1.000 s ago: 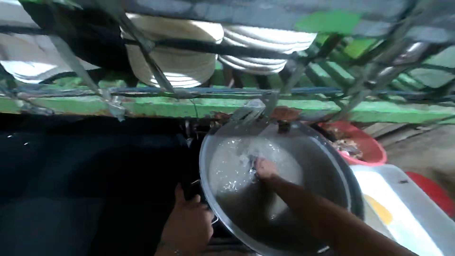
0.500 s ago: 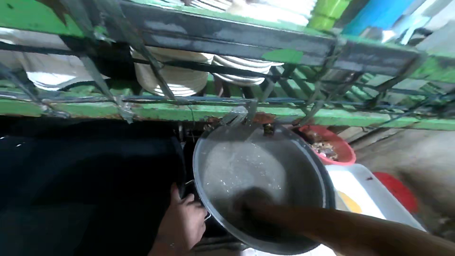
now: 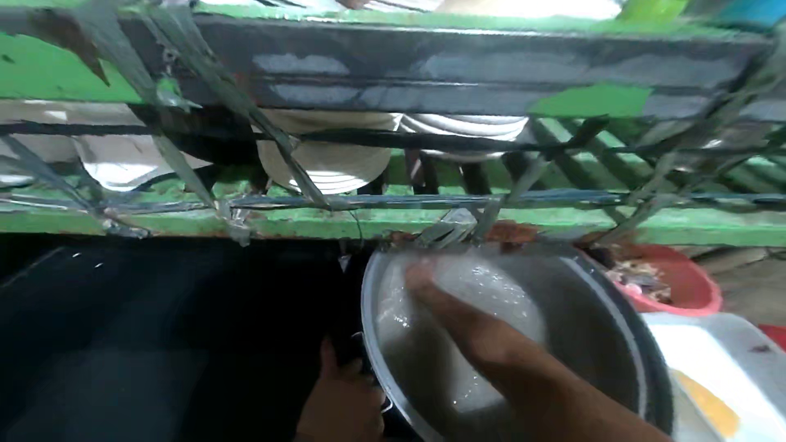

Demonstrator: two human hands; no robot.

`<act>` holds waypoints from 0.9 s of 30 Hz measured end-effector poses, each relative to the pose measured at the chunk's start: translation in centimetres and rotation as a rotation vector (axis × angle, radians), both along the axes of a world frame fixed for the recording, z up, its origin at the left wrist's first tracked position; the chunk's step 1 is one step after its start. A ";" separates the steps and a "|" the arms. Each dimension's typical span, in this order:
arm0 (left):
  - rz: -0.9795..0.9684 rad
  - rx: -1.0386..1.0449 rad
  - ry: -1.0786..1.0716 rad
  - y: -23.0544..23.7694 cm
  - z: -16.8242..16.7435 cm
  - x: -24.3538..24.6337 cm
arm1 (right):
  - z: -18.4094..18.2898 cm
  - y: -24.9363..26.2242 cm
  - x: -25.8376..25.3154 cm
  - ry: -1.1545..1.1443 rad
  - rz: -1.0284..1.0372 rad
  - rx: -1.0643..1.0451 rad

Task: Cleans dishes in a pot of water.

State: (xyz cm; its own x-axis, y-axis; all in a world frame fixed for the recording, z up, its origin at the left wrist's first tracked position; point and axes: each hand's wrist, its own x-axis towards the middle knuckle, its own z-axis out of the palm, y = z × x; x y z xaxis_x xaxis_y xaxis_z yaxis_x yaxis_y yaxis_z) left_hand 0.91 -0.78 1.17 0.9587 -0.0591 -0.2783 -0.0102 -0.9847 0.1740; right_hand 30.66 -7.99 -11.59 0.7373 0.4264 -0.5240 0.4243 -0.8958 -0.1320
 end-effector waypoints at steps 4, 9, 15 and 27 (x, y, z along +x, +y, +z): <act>-0.003 -0.023 -0.117 0.3 -0.9 0.0 | 0.0 0.1 -9.0 0.102 0.194 0.110; -0.018 0.042 0.110 0.0 0.5 1.0 | 4.8 -11.9 -16.4 0.409 0.291 0.205; -0.007 0.061 0.091 -0.2 0.9 1.1 | 12.7 -23.3 -15.3 0.486 0.205 -0.329; -0.022 0.057 0.117 -0.1 1.0 1.2 | 11.8 -18.2 -16.6 0.510 0.299 0.007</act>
State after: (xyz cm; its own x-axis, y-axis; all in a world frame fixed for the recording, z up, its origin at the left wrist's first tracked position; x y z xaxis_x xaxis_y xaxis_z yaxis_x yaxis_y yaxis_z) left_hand 2.15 -0.85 2.14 0.9182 -0.0605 -0.3915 -0.0148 -0.9928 0.1188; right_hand 14.10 -26.20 0.20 0.2400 0.5815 -0.7773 0.5393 -0.7456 -0.3913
